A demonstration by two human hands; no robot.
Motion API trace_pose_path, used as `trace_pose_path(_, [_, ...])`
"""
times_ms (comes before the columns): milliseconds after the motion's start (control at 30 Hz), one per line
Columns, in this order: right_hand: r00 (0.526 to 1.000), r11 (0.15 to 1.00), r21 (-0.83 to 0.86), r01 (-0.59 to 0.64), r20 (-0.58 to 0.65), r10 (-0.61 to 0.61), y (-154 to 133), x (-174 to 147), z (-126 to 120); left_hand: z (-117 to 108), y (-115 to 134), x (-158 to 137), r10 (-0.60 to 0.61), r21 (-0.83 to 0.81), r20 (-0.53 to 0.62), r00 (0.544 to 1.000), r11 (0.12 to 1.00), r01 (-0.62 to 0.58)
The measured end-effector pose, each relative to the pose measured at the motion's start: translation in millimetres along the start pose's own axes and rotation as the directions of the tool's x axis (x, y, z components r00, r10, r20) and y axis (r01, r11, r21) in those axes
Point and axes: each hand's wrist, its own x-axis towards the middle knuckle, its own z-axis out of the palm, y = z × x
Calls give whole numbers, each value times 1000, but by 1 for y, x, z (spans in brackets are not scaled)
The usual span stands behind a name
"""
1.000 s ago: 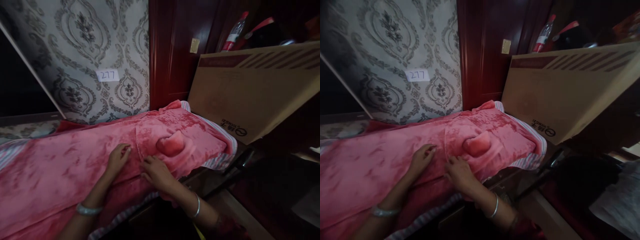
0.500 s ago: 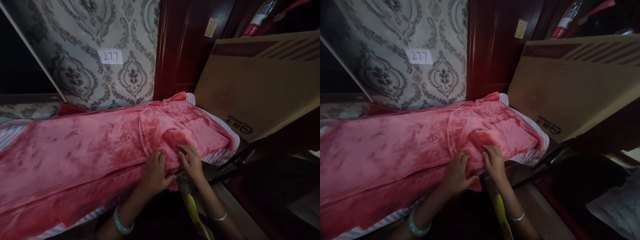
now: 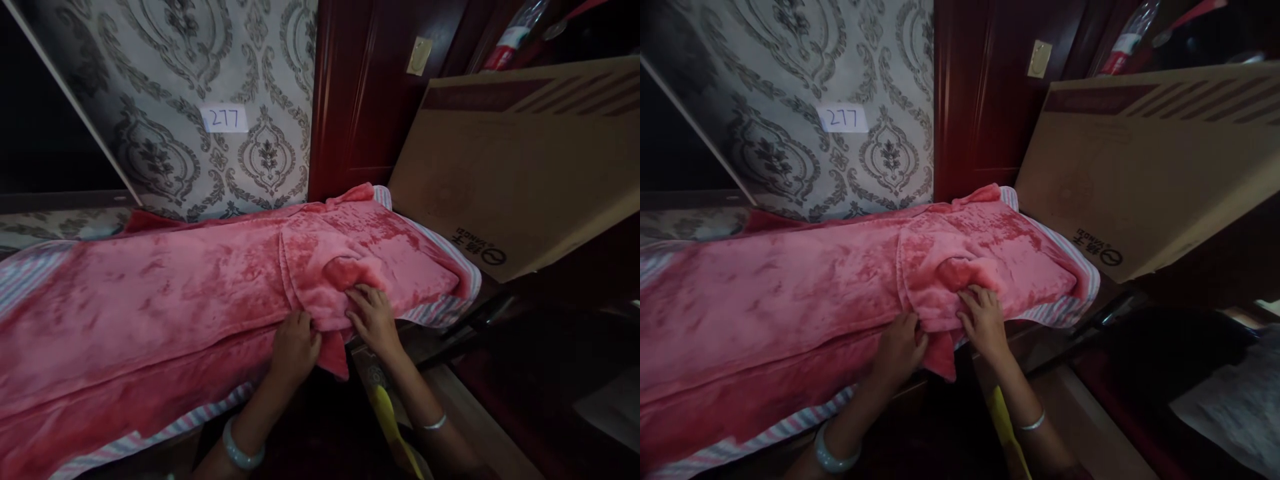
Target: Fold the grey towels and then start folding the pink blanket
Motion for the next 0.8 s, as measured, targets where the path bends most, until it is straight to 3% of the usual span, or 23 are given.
trace_pose_path(133, [994,998,66,-19,-110,26,3,20,-5,-20,4,13,-35,-266,-54,998,964,20])
trace_pose_path(233, [990,974,227,4,-137,28,-1,51,-18,-48,1,27,-163,-582,-144,976,812,49])
trace_pose_path(300, [995,939,343,29,-96,4,-11,69,-25,-67,-6,34,-344,-773,-211,915,632,59])
trace_pose_path(400, [994,915,391,96,2,-105,-36,76,-19,-79,-22,34,-602,-934,-225,766,357,7])
trace_pose_path(467, [983,933,334,136,75,-170,-55,66,-4,-75,-35,26,-669,-960,-188,719,278,8])
trace_pose_path(533, [969,951,271,149,151,-195,-72,51,14,-67,-47,15,-646,-939,-178,742,338,69])
trace_pose_path(600, [966,965,225,133,189,-177,-87,37,28,-62,-55,4,-570,-843,-232,788,522,129])
trace_pose_path(700, [980,981,179,81,163,-110,-106,28,38,-64,-59,-3,-411,-549,-338,847,817,178])
trace_pose_path(800, [987,981,191,44,145,-73,-125,35,41,-73,-55,1,-268,-219,-272,924,952,212])
